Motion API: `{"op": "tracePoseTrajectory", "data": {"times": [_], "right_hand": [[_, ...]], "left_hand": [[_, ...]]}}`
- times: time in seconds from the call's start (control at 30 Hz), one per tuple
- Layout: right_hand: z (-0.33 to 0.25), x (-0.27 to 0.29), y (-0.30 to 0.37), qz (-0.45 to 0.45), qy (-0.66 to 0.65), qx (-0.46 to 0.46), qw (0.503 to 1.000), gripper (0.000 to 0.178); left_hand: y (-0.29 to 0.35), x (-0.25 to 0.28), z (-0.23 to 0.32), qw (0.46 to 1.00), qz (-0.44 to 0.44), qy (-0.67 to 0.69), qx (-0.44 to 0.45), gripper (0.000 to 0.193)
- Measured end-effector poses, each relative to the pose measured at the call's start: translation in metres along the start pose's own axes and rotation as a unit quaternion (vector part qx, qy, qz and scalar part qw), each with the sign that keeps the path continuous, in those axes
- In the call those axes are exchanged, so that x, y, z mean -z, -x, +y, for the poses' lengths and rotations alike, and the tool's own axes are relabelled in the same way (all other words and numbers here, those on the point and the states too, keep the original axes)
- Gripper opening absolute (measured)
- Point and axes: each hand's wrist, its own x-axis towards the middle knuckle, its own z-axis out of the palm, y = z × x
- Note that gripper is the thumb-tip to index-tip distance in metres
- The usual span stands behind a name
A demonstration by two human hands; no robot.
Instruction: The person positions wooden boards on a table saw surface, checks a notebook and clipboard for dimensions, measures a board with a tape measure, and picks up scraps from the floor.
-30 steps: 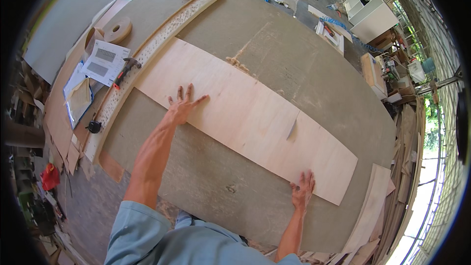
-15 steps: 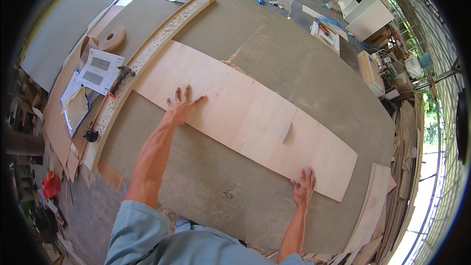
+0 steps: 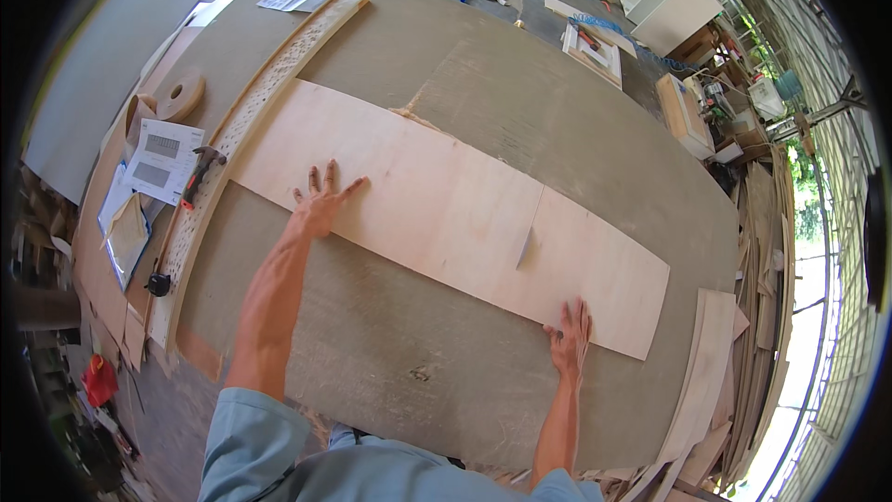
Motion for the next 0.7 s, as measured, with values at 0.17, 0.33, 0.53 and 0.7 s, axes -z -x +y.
{"op": "tracePoseTrajectory", "data": {"times": [0.17, 0.33, 0.53, 0.7], "right_hand": [[-0.001, 0.004, -0.012, 0.002, -0.009, 0.004, 1.0, 0.062], [0.002, 0.004, -0.02, 0.007, -0.01, 0.006, 1.0, 0.062], [0.005, 0.003, -0.034, 0.011, -0.007, 0.009, 1.0, 0.06], [0.008, 0.005, -0.045, 0.013, -0.01, 0.012, 1.0, 0.06]], "left_hand": [[-0.01, 0.005, 0.001, 1.0, -0.003, -0.004, 0.001, 0.124], [-0.018, 0.007, 0.004, 1.0, 0.0, -0.009, 0.001, 0.124], [-0.034, 0.009, 0.005, 1.0, 0.002, 0.003, 0.001, 0.124], [-0.044, 0.014, 0.007, 1.0, 0.008, 0.01, -0.006, 0.123]]}}
